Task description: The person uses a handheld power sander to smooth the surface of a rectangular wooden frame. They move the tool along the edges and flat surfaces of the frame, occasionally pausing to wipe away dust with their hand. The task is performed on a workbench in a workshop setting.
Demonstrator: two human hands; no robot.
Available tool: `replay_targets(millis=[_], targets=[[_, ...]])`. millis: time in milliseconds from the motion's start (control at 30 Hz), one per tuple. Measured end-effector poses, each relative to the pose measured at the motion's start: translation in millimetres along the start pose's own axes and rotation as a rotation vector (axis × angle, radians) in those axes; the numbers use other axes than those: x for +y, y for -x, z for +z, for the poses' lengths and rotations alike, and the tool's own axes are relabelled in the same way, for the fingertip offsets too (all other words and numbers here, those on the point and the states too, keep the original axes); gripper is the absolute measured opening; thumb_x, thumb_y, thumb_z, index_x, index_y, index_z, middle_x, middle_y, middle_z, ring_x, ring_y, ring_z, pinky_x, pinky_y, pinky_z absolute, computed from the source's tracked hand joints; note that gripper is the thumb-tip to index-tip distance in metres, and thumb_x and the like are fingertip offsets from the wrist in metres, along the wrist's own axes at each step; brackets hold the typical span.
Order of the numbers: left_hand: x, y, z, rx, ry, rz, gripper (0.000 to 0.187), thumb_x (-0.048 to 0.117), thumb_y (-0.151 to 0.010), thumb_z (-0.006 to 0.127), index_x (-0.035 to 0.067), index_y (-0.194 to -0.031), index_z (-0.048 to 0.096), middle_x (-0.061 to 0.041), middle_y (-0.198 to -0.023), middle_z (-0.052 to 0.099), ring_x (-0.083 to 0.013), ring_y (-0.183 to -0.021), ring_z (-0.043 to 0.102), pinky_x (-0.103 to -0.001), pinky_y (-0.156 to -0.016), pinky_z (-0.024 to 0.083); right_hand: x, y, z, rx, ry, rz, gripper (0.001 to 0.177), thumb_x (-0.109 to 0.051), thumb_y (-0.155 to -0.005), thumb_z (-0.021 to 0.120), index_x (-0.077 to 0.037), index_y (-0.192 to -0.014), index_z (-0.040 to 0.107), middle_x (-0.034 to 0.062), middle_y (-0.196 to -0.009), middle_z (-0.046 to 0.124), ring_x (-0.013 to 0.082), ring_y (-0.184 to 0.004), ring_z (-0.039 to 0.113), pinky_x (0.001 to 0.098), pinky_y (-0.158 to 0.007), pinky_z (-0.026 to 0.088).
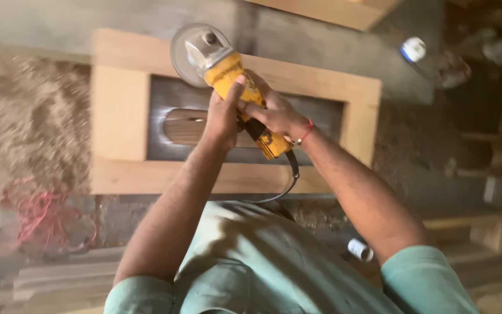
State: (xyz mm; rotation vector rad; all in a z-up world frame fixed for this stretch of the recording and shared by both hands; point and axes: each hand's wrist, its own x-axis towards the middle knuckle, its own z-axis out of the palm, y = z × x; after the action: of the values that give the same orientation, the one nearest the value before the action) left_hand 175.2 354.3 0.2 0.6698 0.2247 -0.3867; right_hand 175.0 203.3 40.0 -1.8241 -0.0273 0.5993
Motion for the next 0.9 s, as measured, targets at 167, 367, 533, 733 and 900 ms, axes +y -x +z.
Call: replay_targets(millis=[167, 367, 533, 733, 900], targets=[[-123, -14, 86, -0.167, -0.060, -0.159, 0.042, 0.029, -0.096, 0.073, 0.004, -0.127, 0.059, -0.008, -0.108, 0.067, -0.0196, -0.095, 0.067, -0.037, -0.081, 0.057, 47, 107, -100, 0.155, -0.129, 0.106, 0.084, -0.035, -0.098, 0.066, -0.020, -0.165, 0.019, 0.0117, -0.157, 0.043, 0.0266, -0.143, 0.048, 0.0406, -0.114, 0.049], [-253, -16, 195, -0.279, -0.200, -0.298, 0.044, 0.032, -0.091, 0.072, 0.003, -0.123, 0.061, -0.010, -0.100, 0.069, -0.0192, -0.085, 0.069, -0.039, -0.072, 0.060, 111, 221, -200, 0.399, -0.251, 0.147, 0.076, -0.028, -0.100, 0.066, -0.014, -0.165, 0.029, 0.0126, -0.156, 0.047, 0.0243, -0.139, 0.053, 0.0396, -0.109, 0.051], [-307, 19, 224, -0.217, -0.321, -0.458, 0.052, 0.038, -0.089, 0.074, 0.002, -0.123, 0.058, -0.013, -0.099, 0.072, -0.0236, -0.084, 0.073, -0.041, -0.074, 0.064, 156, 287, -226, 0.410, -0.300, 0.214, 0.080, -0.030, -0.099, 0.066, -0.015, -0.165, 0.025, 0.0136, -0.149, 0.050, 0.0236, -0.129, 0.057, 0.0385, -0.101, 0.054], [-324, 122, 205, -0.251, -0.485, -0.785, 0.057, 0.034, -0.088, 0.071, 0.010, -0.135, 0.050, -0.009, -0.112, 0.070, -0.0228, -0.094, 0.074, -0.039, -0.084, 0.064, 172, 387, -166, 0.322, -0.306, 0.323, 0.093, -0.045, -0.091, 0.066, -0.014, -0.161, 0.014, 0.0108, -0.146, 0.044, 0.0286, -0.124, 0.062, 0.0412, -0.091, 0.062], [-301, 191, 178, -0.352, -0.603, -0.787, 0.055, 0.029, -0.092, 0.075, 0.005, -0.136, 0.055, -0.010, -0.124, 0.070, -0.0189, -0.108, 0.069, -0.036, -0.095, 0.057, 156, 434, -107, 0.268, 0.129, 0.026, 0.085, -0.039, -0.104, 0.063, -0.007, -0.169, 0.020, 0.0265, -0.160, 0.045, 0.0395, -0.141, 0.050, 0.0481, -0.111, 0.045]])
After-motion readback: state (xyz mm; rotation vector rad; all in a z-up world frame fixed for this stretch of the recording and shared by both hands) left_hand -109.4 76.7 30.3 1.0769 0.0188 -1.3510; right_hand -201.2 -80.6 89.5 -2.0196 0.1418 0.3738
